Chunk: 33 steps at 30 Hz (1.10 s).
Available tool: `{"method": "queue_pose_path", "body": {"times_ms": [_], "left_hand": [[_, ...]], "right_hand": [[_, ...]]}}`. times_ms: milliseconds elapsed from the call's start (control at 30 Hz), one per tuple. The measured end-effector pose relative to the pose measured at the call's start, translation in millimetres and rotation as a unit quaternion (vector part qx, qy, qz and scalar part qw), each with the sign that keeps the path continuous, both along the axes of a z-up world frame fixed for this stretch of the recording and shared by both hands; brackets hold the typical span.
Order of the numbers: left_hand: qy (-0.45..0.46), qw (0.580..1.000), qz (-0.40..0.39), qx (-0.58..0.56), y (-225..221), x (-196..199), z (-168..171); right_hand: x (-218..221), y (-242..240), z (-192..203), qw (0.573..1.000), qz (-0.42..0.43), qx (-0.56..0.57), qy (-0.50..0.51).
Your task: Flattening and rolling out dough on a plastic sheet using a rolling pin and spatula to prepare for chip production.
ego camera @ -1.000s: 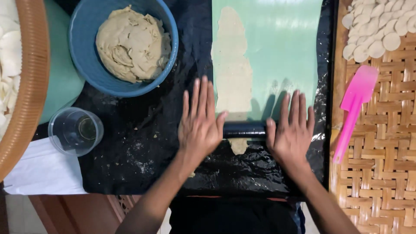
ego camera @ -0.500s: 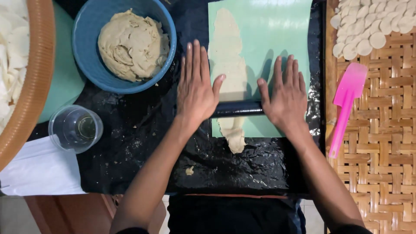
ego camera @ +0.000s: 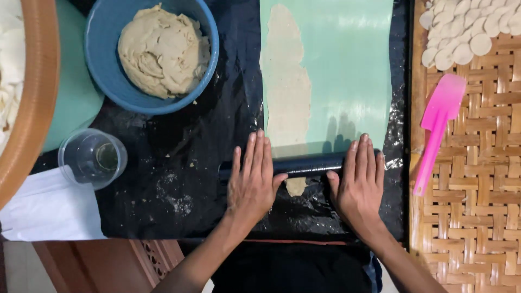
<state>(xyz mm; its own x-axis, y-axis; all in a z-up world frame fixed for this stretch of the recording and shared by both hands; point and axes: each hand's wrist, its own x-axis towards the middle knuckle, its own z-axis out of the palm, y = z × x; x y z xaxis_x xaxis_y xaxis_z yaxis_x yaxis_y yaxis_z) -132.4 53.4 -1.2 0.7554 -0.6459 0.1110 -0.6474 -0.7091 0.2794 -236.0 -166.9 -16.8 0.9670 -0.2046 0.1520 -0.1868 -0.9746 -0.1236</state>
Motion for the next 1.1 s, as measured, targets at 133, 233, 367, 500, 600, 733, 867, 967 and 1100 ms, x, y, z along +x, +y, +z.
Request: {"method": "queue_pose_path", "body": {"times_ms": [133,233,367,500,600,733,867,967,1100], "left_hand": [[0.001,1.000,-0.004,0.003,7.5,-11.7,1.4],[-0.003,1.000,-0.020,-0.017,13.5,-12.0,4.4],[0.050,0.996,-0.069,-0.019,23.9,1.0,7.7],[0.148,0.985,-0.088,-0.015,19.7,26.3,28.1],[0.035,0.998,-0.050,-0.020,-0.1,35.0,11.3],[-0.015,0.999,0.031,0.012,-29.3,87.7,11.4],[-0.020,0.998,0.041,-0.036,-50.5,147.7,-8.2],[0.001,0.999,0.025,-0.048,-49.9,152.1,-4.7],[-0.003,1.000,-0.017,0.019,-31.5,107.7,5.0]], "right_hand": [[-6.8,2.2,10.8,1.000,0.016,-0.026,-0.008],[-5.1,-0.4,20.7,0.999,0.020,-0.016,-0.026],[5.9,-10.9,41.7,0.998,0.052,0.039,-0.024],[24.6,-17.6,49.3,0.996,0.043,0.068,0.035],[42.7,-26.1,25.2,0.997,0.057,0.043,-0.004],[96.5,-45.3,16.9,0.999,0.043,0.023,-0.008],[145.2,-60.3,20.8,0.996,0.013,0.088,0.023],[152.8,-56.9,25.5,0.994,0.004,0.107,0.024],[107.6,-37.4,20.9,0.996,0.004,0.080,0.026]]}}
